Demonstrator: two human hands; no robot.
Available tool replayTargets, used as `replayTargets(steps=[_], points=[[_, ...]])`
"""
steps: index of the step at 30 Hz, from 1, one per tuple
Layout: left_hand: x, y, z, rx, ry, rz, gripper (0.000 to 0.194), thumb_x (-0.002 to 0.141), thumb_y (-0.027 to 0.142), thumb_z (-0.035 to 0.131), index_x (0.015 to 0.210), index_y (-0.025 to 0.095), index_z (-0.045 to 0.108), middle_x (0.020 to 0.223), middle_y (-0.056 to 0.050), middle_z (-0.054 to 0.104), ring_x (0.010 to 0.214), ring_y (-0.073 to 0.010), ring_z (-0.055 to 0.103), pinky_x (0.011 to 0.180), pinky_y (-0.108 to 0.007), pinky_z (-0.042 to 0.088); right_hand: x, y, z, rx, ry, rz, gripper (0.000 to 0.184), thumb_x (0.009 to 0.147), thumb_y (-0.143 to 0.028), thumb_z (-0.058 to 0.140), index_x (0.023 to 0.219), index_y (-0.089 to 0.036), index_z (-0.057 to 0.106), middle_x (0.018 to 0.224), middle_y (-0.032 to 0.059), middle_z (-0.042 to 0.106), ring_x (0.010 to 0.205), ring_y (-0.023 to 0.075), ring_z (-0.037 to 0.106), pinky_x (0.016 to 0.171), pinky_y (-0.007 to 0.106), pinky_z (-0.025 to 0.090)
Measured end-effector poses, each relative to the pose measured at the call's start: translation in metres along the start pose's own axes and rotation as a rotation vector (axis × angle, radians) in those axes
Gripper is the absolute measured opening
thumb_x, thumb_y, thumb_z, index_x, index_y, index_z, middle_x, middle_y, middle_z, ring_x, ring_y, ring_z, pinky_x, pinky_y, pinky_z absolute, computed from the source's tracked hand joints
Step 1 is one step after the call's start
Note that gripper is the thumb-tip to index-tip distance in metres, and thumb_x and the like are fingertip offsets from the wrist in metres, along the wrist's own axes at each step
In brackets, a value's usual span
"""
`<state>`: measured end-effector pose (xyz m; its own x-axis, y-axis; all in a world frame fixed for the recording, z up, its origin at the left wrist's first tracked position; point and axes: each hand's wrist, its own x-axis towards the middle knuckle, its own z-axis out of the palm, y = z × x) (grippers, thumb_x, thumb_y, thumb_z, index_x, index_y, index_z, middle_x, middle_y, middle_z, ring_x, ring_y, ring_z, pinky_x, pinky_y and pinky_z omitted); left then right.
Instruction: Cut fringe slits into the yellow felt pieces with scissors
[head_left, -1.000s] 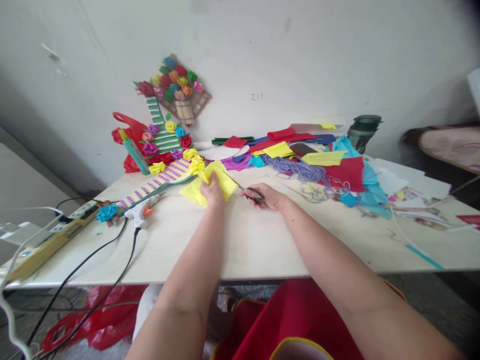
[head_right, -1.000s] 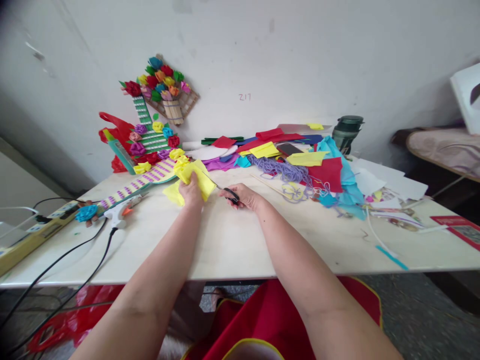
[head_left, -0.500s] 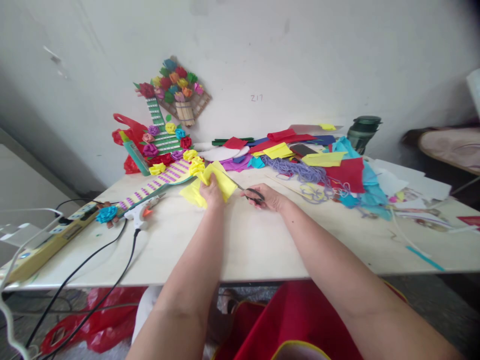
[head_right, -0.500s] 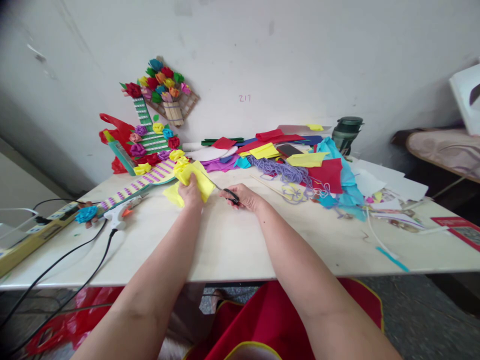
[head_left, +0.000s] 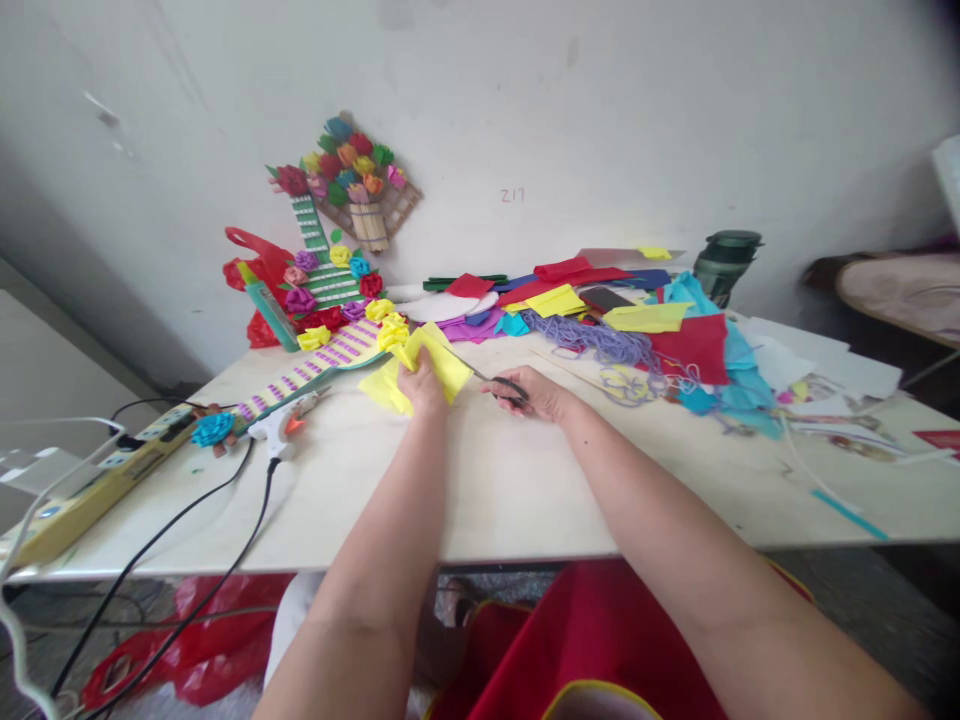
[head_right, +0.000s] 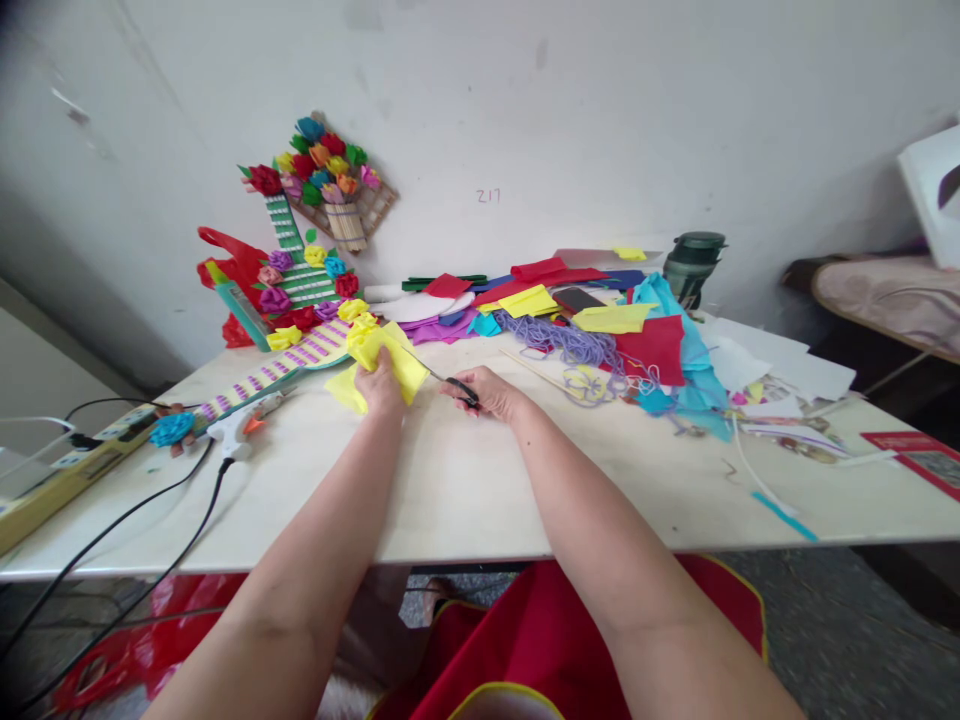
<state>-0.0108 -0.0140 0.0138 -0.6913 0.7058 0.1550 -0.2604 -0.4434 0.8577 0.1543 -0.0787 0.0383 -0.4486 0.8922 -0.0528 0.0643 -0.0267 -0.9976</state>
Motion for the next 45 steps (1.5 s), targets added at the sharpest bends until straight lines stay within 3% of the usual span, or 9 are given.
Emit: replayTargets(steps=[21, 28, 35, 40, 45], points=[[-0.002, 0.005, 0.000, 0.005, 0.029, -0.017, 0.024, 0.064, 0.028, 0.068, 0.081, 0.015, 0.059, 0.078, -0.003, 0.062, 0.064, -0.0111, 0.056, 0.058, -0.022, 0.046, 0.007, 0.009, -0.002, 0.014, 0.011, -0.047, 0.025, 0.069, -0.034, 0.062, 0.076, -0.010, 0.060, 0.043, -0.0057, 0.048, 0.032, 0.0030, 0.036, 0.031, 0.016, 0.027], [0.000, 0.000, 0.000, 0.004, -0.016, -0.006, 0.026, 0.065, 0.028, 0.067, 0.084, 0.013, 0.059, 0.079, -0.004, 0.061, 0.066, -0.0118, 0.057, 0.060, -0.022, 0.046, 0.002, 0.002, 0.001, -0.011, 0.002, 0.000, 0.030, 0.071, -0.039, 0.060, 0.081, -0.011, 0.059, 0.047, -0.0041, 0.050, 0.032, 0.0038, 0.040, 0.028, 0.016, 0.015], [-0.001, -0.005, 0.000, 0.017, -0.060, 0.016, 0.029, 0.064, 0.031, 0.068, 0.085, 0.013, 0.060, 0.080, -0.005, 0.061, 0.068, -0.0122, 0.057, 0.062, -0.023, 0.047, 0.003, 0.004, 0.000, -0.004, 0.003, -0.003, 0.031, 0.071, -0.040, 0.060, 0.082, -0.011, 0.059, 0.047, -0.0044, 0.050, 0.031, 0.0029, 0.038, 0.028, 0.016, 0.016], [-0.001, -0.003, 0.000, 0.020, -0.044, 0.009, 0.028, 0.064, 0.031, 0.067, 0.084, 0.013, 0.059, 0.080, -0.005, 0.062, 0.068, -0.0123, 0.057, 0.061, -0.023, 0.046, 0.003, 0.002, 0.002, 0.036, 0.026, 0.001, 0.022, 0.072, -0.032, 0.059, 0.078, -0.011, 0.057, 0.044, -0.0057, 0.047, 0.031, 0.0026, 0.035, 0.030, 0.016, 0.023], [-0.001, -0.001, 0.000, 0.025, -0.031, 0.009, 0.029, 0.064, 0.031, 0.067, 0.084, 0.013, 0.058, 0.078, -0.005, 0.061, 0.065, -0.0119, 0.056, 0.060, -0.023, 0.046, 0.004, 0.002, 0.002, 0.056, 0.026, -0.022, 0.019, 0.072, -0.030, 0.059, 0.072, -0.011, 0.054, 0.043, -0.0058, 0.046, 0.031, 0.0026, 0.034, 0.030, 0.016, 0.023]])
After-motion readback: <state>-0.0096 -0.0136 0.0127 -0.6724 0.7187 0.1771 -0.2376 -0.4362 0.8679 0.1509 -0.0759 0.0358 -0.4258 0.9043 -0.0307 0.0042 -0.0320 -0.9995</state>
